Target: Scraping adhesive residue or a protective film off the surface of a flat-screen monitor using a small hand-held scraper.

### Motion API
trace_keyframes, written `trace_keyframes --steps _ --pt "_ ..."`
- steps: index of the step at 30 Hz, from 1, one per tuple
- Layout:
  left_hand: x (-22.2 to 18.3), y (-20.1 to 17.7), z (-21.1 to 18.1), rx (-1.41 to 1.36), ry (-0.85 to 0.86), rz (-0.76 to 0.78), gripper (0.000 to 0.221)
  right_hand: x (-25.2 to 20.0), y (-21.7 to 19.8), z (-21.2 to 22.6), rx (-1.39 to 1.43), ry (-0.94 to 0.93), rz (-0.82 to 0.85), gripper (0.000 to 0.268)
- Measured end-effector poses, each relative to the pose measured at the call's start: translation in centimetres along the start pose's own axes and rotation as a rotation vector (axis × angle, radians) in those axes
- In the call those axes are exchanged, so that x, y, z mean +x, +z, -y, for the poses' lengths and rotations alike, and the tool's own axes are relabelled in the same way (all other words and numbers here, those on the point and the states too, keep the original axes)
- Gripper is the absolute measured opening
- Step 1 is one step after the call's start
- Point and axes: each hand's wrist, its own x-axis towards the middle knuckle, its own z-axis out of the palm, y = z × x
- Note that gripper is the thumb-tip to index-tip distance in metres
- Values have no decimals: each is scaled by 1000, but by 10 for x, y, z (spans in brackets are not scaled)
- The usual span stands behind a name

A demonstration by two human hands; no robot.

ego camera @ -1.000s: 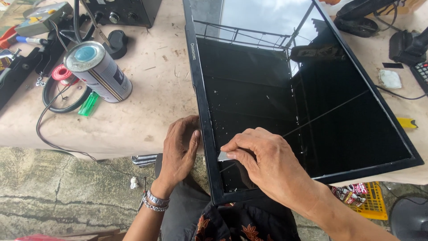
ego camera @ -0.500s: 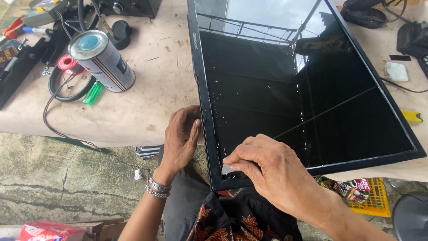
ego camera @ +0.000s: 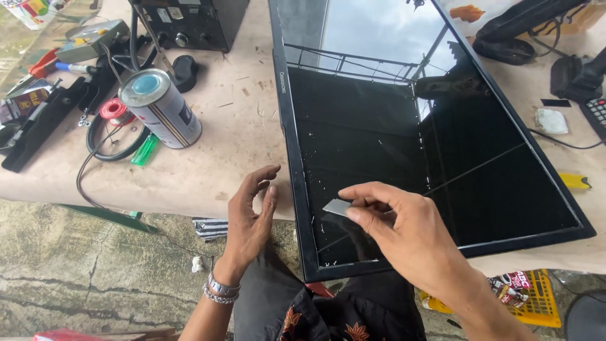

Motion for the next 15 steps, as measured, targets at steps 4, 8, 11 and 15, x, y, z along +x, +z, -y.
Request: trace_keyframes --steps 4,8,11,15 --pt "14 -1 -13 -35 55 -5 34 7 23 -12 -1 -182 -150 22" --pt "28 3 -18 -83 87 40 37 11 50 -10 30 -425 -361 20" --pt "30 10 -15 -117 90 47 39 22 62 -7 -7 -529 -481 20" --pt "29 13 -8 -170 86 80 43 32 70 2 -91 -583 -542 22"
